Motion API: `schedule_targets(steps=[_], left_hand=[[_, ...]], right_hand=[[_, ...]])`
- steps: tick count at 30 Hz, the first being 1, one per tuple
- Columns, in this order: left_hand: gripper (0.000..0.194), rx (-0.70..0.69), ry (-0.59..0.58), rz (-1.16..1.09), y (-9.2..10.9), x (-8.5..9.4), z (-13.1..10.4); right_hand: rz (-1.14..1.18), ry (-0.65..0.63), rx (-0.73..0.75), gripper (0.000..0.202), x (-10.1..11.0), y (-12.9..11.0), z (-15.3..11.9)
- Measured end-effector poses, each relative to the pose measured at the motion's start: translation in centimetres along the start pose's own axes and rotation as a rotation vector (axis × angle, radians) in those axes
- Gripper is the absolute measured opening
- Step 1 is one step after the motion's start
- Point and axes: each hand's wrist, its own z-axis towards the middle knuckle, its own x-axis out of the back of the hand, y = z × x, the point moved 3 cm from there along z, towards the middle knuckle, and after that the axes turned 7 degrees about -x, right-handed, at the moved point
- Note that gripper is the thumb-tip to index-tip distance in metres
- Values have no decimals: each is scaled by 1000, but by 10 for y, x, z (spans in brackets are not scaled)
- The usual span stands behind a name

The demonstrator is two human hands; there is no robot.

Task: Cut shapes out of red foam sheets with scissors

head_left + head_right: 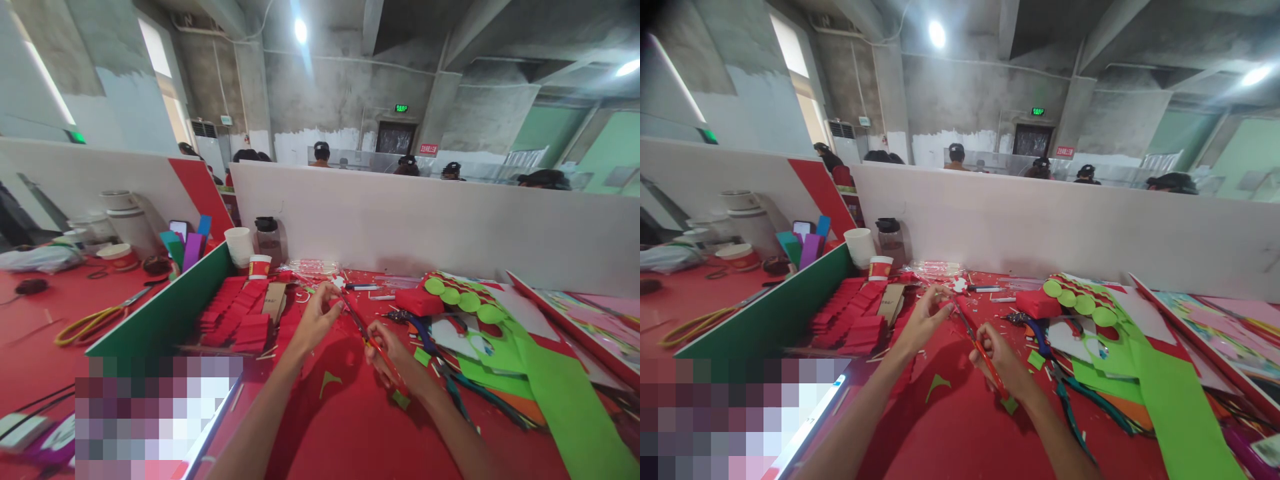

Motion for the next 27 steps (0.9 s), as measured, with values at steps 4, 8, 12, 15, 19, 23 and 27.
schedule_targets(steps=[4,8,12,15,19,23,27], left_hand=[[22,0,10,-7,1,0,0],[20,-4,7,-13,2,-1,-1],[19,-16,2,-19,1,0,-1],[19,-16,-12,-25,0,0,0],[19,-10,-2,-11,1,0,-1],[20,0,3,10,2,0,0],[20,-7,5,18,1,1,0]], right_hand=[[22,8,-13,33,0,0,-1],[53,0,-19,33,-1,0,-1],[40,6,-12,33,-1,-1,-1],[49,7,-16,33,-1,0,0],[58,16,-16,34,-1,1,2],[39,21,-27,37,-1,2,2],[46,15,-12,35,0,2,2]])
